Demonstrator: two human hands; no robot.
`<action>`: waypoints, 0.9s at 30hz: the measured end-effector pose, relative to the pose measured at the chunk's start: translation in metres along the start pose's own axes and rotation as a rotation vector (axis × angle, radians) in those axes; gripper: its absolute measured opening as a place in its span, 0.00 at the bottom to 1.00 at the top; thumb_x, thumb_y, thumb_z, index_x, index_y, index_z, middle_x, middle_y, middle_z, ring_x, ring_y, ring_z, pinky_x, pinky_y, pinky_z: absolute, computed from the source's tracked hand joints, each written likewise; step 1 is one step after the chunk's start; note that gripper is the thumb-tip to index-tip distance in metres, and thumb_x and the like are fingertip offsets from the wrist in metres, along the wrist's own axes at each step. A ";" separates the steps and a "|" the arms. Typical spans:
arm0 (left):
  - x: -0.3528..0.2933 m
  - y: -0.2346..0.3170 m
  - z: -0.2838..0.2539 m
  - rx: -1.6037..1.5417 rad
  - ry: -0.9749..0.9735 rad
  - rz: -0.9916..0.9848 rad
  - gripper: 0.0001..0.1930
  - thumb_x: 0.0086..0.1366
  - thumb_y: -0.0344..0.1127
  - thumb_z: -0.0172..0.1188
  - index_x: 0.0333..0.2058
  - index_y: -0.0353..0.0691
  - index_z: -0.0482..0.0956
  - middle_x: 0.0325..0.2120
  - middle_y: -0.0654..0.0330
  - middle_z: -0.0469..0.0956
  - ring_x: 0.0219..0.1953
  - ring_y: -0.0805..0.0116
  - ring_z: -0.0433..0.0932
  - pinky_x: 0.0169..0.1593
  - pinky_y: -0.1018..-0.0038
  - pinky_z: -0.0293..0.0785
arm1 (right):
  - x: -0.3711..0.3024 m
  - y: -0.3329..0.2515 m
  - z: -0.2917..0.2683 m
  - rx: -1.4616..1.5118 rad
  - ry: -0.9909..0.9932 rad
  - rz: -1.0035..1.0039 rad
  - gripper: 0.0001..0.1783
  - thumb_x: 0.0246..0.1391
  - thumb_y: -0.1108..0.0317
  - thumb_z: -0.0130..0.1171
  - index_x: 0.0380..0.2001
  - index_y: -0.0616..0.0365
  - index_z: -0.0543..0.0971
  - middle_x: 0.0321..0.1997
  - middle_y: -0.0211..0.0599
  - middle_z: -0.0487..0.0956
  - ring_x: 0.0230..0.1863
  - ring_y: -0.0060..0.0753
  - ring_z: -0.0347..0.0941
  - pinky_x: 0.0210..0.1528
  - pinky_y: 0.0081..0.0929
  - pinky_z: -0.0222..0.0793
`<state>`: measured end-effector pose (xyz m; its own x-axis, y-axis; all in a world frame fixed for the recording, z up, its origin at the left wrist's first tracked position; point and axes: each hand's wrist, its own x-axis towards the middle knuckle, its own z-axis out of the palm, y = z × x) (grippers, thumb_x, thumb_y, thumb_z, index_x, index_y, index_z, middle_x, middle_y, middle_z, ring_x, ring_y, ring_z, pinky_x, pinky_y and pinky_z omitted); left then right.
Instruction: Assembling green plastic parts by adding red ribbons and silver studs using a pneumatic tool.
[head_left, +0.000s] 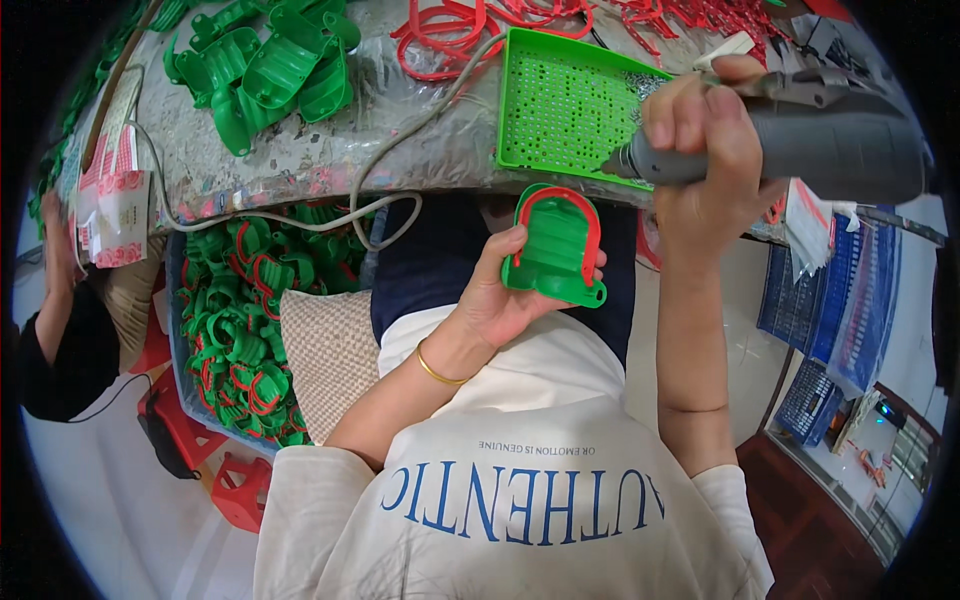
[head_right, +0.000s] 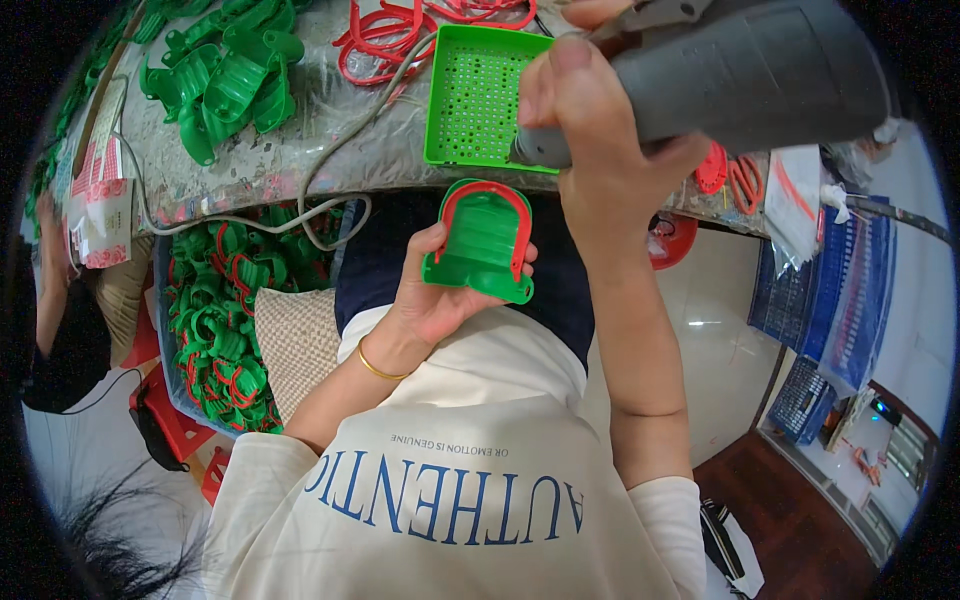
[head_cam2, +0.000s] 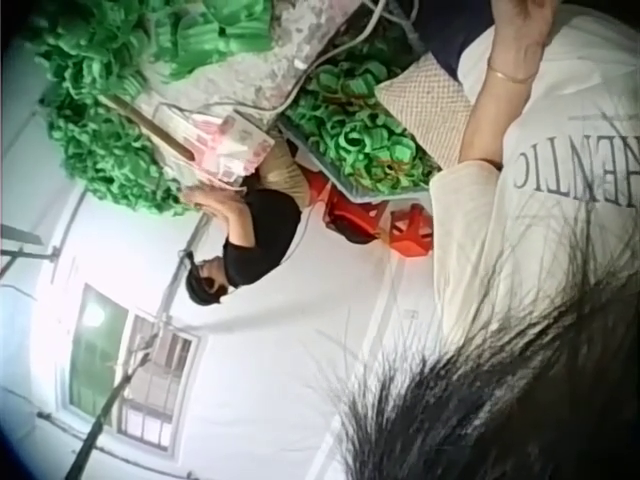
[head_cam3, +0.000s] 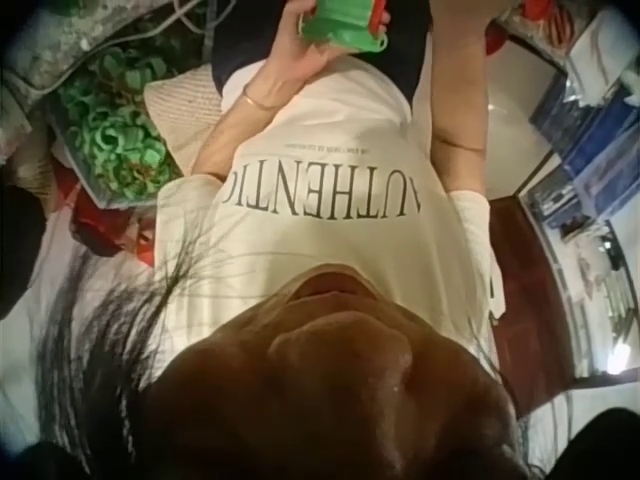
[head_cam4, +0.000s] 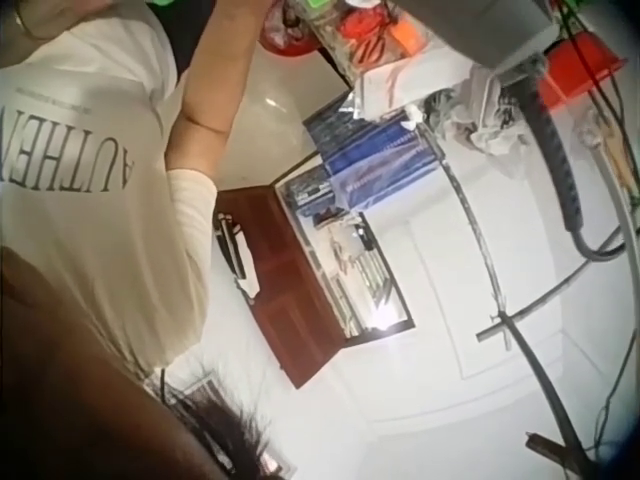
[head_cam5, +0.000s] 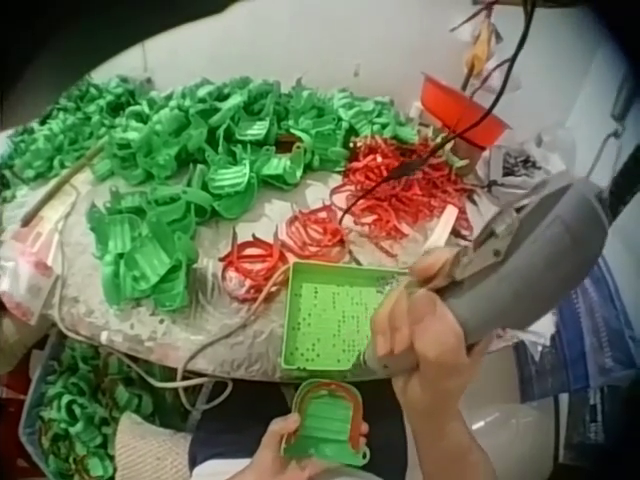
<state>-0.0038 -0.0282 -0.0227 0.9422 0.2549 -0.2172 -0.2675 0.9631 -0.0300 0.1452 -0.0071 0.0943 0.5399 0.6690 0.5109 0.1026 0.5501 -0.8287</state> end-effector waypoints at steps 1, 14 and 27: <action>-0.001 0.000 -0.002 -0.036 0.000 -0.010 0.36 0.57 0.55 0.56 0.57 0.34 0.63 0.49 0.39 0.70 0.50 0.49 0.73 0.54 0.55 0.70 | 0.004 0.004 -0.001 -0.022 -0.004 -0.037 0.11 0.53 0.76 0.50 0.40 0.70 0.68 0.19 0.32 0.64 0.21 0.25 0.62 0.26 0.25 0.61; 0.003 0.005 -0.003 -0.044 -0.022 -0.006 0.37 0.56 0.54 0.56 0.57 0.33 0.63 0.50 0.38 0.70 0.52 0.49 0.72 0.54 0.54 0.70 | 0.004 0.072 -0.020 -0.062 0.068 0.023 0.07 0.54 0.78 0.55 0.37 0.68 0.72 0.19 0.32 0.70 0.21 0.23 0.66 0.28 0.24 0.66; 0.003 0.005 0.000 -0.031 -0.024 0.009 0.37 0.56 0.54 0.56 0.57 0.32 0.62 0.50 0.38 0.70 0.52 0.48 0.72 0.54 0.54 0.70 | -0.002 0.070 -0.012 -0.228 0.171 0.076 0.09 0.49 0.75 0.60 0.34 0.65 0.73 0.22 0.28 0.73 0.21 0.18 0.70 0.24 0.17 0.65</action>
<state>-0.0022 -0.0223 -0.0232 0.9443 0.2661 -0.1937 -0.2819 0.9577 -0.0584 0.1615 0.0239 0.0320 0.6838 0.5995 0.4158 0.2314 0.3623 -0.9029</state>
